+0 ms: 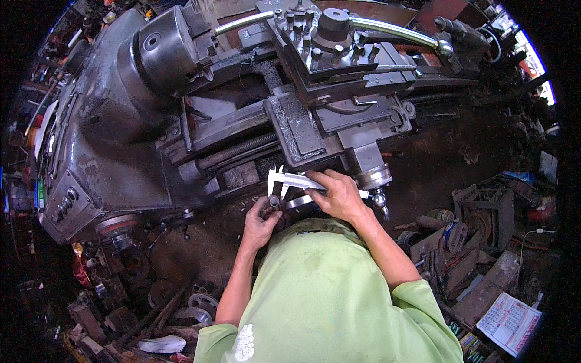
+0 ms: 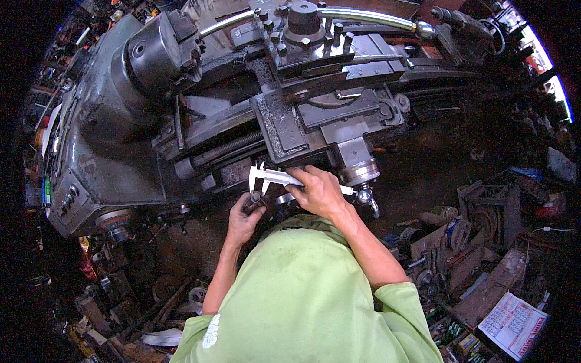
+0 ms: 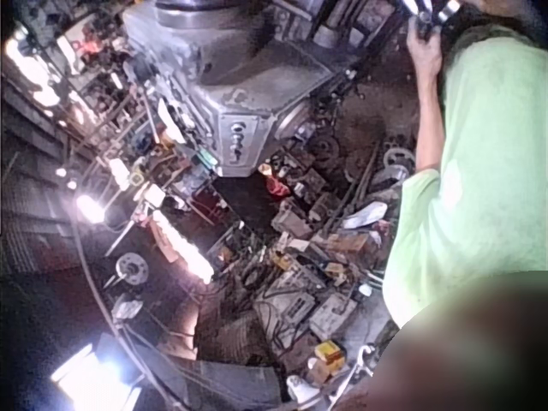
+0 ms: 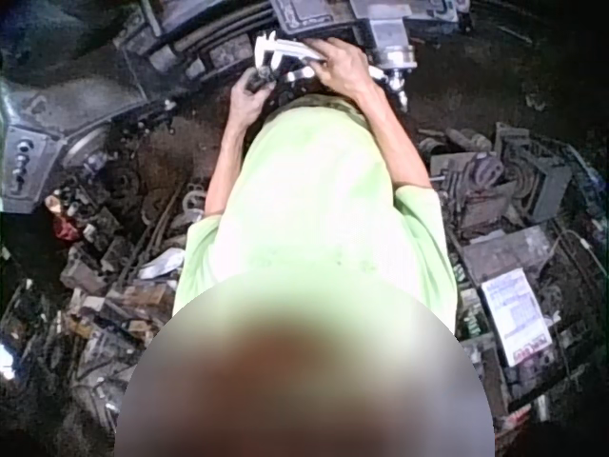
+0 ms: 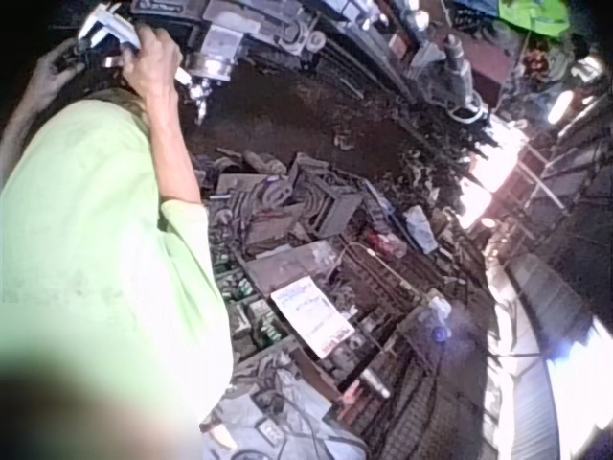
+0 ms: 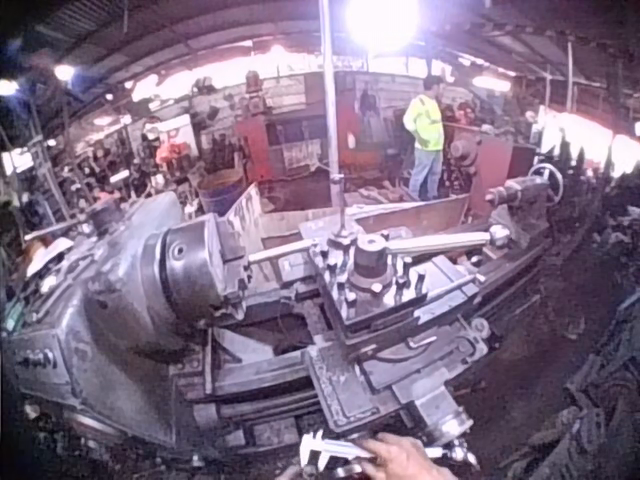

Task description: The person operates a metal lathe, adjusting the tool post and cross slide while a cylindrical workpiece rotates. They repeatedly measure the workpiece with a vernier caliper, make small adjustments, and continue machining. Two coworkers in high-visibility vests are visible in the background.

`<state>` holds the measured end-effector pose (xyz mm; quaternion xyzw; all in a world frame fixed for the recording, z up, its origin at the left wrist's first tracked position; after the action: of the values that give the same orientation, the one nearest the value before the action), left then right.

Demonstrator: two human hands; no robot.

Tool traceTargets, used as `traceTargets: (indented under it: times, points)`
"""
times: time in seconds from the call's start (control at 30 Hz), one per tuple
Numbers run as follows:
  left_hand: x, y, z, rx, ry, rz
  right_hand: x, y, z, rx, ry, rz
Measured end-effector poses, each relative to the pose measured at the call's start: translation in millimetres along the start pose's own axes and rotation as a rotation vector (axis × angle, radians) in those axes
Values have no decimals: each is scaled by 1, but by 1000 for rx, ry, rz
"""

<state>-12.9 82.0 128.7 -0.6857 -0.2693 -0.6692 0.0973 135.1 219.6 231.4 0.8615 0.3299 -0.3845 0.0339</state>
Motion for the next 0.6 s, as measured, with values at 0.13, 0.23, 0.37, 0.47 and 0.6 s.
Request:
traceTargets:
  times: [0.13, 0.23, 0.37, 0.47, 0.6]
  points:
    - [-3, 1, 1, -19, -30, 21, 11, 0, -7, 51, -43, 73]
    - [-1, 0, -4, -15, -63, 32, 15, -2, -10, 72, -42, 101]
    - [-1, -11, -17, 71, 182, -69, 35, -4, -11, 70, -212, 323]
    - [8, -25, -36, 161, 315, -159, 46, 1, -1, -33, -520, 555]
    - [91, -47, -90, 374, 86, 170, 21, -10, -1, -112, -806, 552]
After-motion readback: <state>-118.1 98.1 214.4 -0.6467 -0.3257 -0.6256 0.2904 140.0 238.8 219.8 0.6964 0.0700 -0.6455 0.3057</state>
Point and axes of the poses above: each hand's wrist, its own y-axis away from the middle knuckle, its own z-axis out of the palm, x = y × z, the point moved 10 cm from there along -y, towards the middle knuckle, and after that the axes turned 8 degrees about x, right-handed, at the moved point
